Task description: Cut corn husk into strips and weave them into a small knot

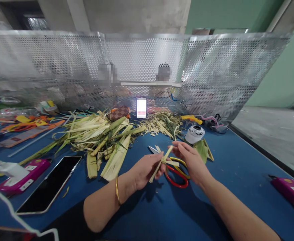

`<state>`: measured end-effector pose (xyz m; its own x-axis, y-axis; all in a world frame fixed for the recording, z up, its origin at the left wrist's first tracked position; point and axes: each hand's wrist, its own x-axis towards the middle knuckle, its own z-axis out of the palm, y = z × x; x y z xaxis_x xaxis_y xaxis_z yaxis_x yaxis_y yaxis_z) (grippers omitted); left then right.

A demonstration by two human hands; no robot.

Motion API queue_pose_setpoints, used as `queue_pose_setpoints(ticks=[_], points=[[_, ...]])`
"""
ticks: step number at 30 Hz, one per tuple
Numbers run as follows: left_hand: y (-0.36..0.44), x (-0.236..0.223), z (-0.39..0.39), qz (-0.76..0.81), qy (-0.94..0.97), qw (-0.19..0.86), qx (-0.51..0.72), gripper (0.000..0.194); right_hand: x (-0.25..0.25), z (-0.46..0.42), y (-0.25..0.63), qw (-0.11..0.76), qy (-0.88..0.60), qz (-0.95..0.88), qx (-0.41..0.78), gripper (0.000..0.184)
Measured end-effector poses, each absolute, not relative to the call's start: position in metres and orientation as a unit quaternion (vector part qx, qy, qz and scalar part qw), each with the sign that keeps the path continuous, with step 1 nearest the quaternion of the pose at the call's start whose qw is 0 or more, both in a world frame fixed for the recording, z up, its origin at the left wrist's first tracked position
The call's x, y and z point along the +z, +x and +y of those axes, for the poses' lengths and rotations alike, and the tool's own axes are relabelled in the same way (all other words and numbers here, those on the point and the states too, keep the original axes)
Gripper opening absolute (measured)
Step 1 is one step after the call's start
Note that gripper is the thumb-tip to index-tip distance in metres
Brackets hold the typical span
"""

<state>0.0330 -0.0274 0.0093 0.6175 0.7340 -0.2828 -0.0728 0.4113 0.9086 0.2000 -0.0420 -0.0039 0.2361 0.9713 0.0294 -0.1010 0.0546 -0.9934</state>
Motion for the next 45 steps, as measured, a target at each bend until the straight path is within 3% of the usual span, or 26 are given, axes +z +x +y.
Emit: queue_pose_setpoints(ticks=[4,7,12,15,21,25,32,36,45], points=[[0.030,0.011,-0.024,0.325,0.429,0.787,0.304,0.021,0.003,-0.047,0.192,0.482,-0.460,-0.498,0.555,0.031],[0.029,0.010,-0.024,0.339,0.445,0.761,0.328,0.020,0.005,-0.053,0.182,0.441,-0.417,-0.562,0.561,0.027],[0.032,0.004,-0.026,0.362,0.464,0.727,0.353,0.030,-0.005,-0.052,0.180,0.439,-0.406,-0.613,0.516,0.016],[0.032,0.005,-0.025,0.359,0.458,0.738,0.341,0.025,-0.014,-0.047,0.185,0.432,-0.420,-0.643,0.474,0.013],[0.030,0.009,-0.024,0.322,0.413,0.797,0.302,0.031,-0.020,-0.042,0.196,0.424,-0.505,-0.692,0.293,0.016],[0.033,0.008,-0.025,0.343,0.430,0.766,0.335,0.025,-0.019,-0.042,0.199,0.424,-0.531,-0.682,0.269,0.017],[0.033,0.005,-0.022,0.378,0.442,0.724,0.372,0.029,-0.011,-0.043,0.196,0.530,-0.538,-0.584,0.300,0.031],[0.034,0.006,-0.022,0.397,0.465,0.705,0.360,0.026,-0.010,-0.047,0.193,0.486,-0.549,-0.607,0.306,0.025],[0.035,-0.001,-0.016,0.443,0.556,0.579,0.400,0.028,-0.006,-0.051,0.193,0.432,-0.526,-0.719,0.136,0.022]])
